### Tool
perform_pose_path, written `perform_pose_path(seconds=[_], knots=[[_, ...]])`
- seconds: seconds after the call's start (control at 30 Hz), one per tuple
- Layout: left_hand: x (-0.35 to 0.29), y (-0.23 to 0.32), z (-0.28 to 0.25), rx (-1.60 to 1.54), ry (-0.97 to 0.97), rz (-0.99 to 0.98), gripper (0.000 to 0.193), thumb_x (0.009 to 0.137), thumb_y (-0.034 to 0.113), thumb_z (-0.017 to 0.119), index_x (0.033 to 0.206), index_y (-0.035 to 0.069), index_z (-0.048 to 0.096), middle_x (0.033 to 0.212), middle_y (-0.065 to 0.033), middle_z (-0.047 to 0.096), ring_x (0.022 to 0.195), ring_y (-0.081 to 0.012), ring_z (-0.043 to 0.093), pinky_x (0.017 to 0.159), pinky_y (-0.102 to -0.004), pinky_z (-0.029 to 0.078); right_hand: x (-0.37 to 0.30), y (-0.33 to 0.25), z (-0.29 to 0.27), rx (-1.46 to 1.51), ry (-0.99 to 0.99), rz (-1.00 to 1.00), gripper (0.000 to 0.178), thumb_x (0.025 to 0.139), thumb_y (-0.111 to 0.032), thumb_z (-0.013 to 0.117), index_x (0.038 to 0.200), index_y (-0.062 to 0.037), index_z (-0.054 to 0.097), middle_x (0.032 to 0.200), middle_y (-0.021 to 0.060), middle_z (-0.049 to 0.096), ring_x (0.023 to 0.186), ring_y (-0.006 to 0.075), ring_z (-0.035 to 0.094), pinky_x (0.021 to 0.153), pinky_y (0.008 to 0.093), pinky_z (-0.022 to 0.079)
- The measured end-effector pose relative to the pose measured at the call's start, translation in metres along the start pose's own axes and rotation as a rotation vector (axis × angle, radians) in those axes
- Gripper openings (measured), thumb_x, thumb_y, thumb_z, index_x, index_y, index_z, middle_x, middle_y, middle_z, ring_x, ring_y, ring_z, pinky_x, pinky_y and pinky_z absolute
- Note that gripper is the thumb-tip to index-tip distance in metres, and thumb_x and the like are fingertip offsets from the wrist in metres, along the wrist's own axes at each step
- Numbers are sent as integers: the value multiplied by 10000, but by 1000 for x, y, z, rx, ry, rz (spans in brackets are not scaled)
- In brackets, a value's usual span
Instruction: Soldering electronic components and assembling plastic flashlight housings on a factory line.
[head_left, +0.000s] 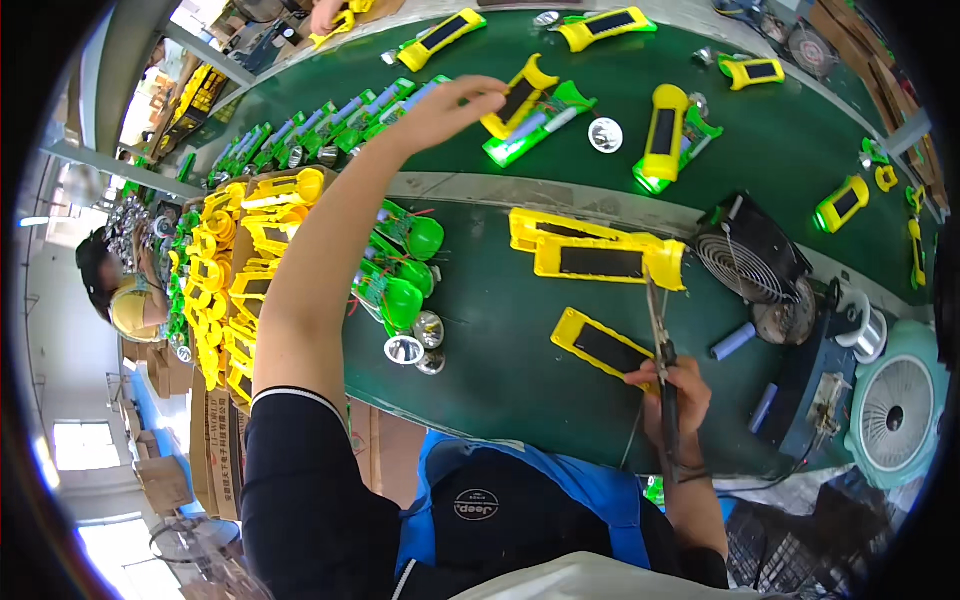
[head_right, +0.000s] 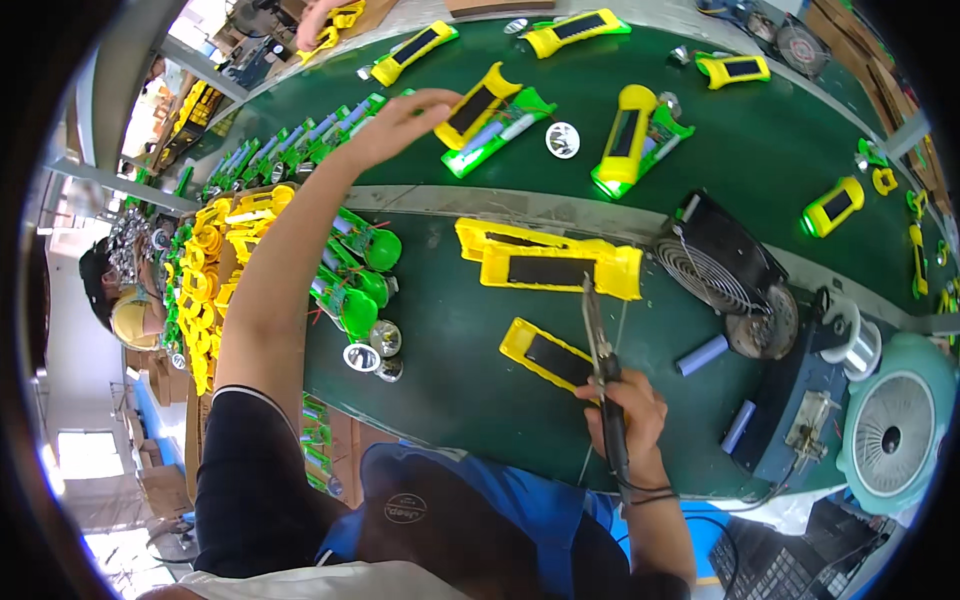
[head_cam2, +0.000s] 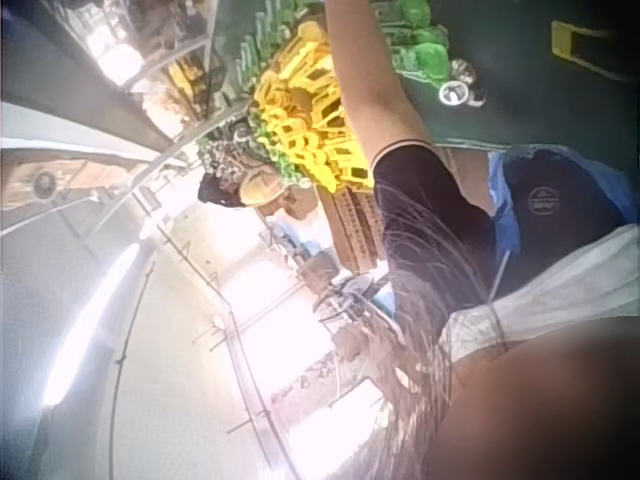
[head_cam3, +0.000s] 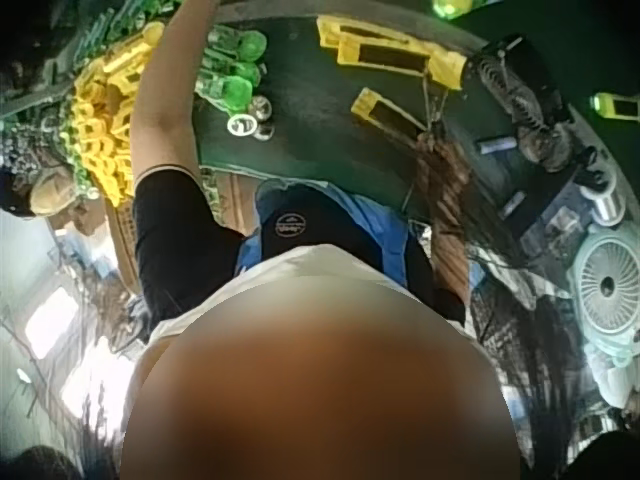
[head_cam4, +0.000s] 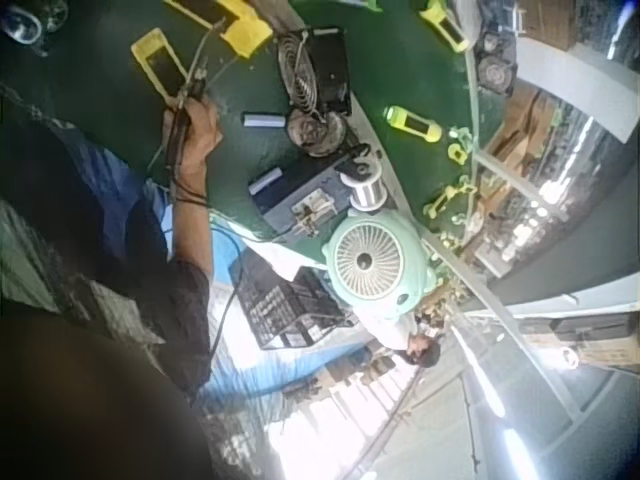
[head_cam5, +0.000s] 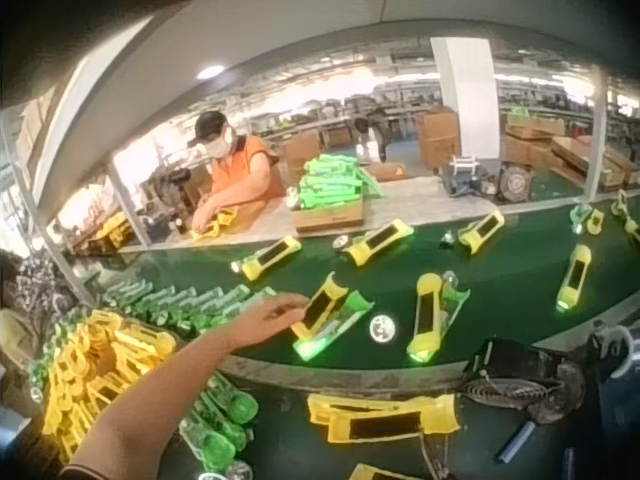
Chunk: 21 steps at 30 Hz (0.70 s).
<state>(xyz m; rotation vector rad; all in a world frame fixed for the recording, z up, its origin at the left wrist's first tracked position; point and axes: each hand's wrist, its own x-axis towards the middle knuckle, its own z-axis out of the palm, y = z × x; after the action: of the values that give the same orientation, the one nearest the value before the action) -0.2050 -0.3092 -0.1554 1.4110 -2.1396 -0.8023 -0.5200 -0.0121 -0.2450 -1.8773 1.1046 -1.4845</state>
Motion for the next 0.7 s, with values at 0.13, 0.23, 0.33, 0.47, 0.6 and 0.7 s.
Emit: perform_pose_path(seconds=[0.13,0.23,0.33,0.47,0.6,0.7], knots=[[10,-10,12,267,-15,527,351,953,262,548,1276,125,559,1130,-105,636,1027,-270,587,905,-364,469,2,2,0,-37,-34,-80,352,892,-208,647,1142,-69,443,849,171,681,752,267,694,667,364,557],[24,-29,-1,323,428,480,266,937,204,565,1183,106,595,1030,-129,655,861,-257,641,808,-375,500,1,3,-1,-56,10,-92,343,889,-213,649,1126,-59,454,833,158,692,767,256,680,665,343,552],[17,-61,-26,967,249,-225,493,841,438,632,1210,118,566,1254,-109,566,1180,-307,503,962,-533,393,-1,3,-2,-88,-26,-49,336,897,-227,641,1114,-44,460,792,147,699,803,249,654,694,342,538],[2,-88,-25,1134,156,-284,513,821,381,657,1227,87,547,1280,-126,550,1238,-311,464,1033,-574,303,-4,6,5,-27,78,-29,333,918,-310,614,1054,-45,466,693,102,697,787,237,629,726,375,489],[-15,-47,-27,1108,7,-262,526,790,303,704,1234,90,517,1080,-119,661,1026,-289,626,980,-577,312,-7,11,14,-24,94,-79,322,914,-279,620,1072,-44,466,695,117,690,736,229,633,705,356,497],[-53,21,-42,1001,132,-10,620,796,331,705,1316,179,404,902,-119,660,877,-304,649,855,-495,387,1,14,19,76,87,-96,272,857,-80,644,1073,-28,486,795,131,652,664,212,655,630,292,524]])
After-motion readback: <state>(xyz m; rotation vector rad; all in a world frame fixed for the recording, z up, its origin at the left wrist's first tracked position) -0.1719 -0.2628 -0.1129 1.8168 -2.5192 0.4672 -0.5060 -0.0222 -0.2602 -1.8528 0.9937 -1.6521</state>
